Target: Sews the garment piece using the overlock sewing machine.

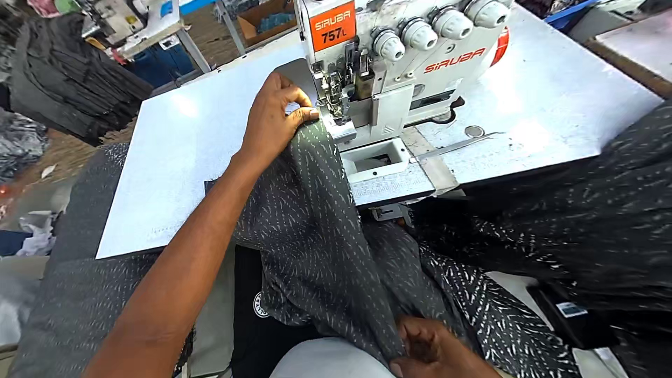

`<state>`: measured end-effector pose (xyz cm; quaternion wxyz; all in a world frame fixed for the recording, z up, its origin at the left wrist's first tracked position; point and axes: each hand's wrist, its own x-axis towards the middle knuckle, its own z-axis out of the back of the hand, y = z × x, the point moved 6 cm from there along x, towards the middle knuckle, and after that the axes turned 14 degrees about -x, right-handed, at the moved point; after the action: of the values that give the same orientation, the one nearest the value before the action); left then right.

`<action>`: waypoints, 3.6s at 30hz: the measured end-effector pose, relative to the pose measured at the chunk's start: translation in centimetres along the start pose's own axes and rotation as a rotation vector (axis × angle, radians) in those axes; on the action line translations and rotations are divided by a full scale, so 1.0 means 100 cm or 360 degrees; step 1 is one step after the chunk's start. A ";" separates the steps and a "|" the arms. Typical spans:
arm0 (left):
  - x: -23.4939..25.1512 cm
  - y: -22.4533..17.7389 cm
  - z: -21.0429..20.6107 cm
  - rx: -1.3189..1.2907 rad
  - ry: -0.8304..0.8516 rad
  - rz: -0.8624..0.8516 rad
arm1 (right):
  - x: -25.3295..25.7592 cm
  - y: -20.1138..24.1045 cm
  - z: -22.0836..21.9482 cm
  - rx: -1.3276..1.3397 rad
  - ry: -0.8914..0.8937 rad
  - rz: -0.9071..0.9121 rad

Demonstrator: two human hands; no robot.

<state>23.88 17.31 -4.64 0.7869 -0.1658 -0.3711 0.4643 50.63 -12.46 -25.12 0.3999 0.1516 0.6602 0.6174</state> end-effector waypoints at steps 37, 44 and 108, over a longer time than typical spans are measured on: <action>-0.066 -0.078 -0.055 0.0457 0.0264 0.0287 | -0.003 0.017 0.013 -0.0576 0.0334 0.0131; -0.068 -0.074 -0.056 0.0487 0.0275 0.0241 | -0.005 0.017 0.013 -0.0573 0.0275 0.0168; 0.009 -0.013 0.012 0.0529 -0.0340 0.0104 | 0.118 0.129 0.087 0.0345 -0.0618 0.0592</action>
<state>24.00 17.32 -2.65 0.7440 0.0045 -0.3652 0.5595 45.62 4.26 -16.35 0.3802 0.4272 0.5944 0.5654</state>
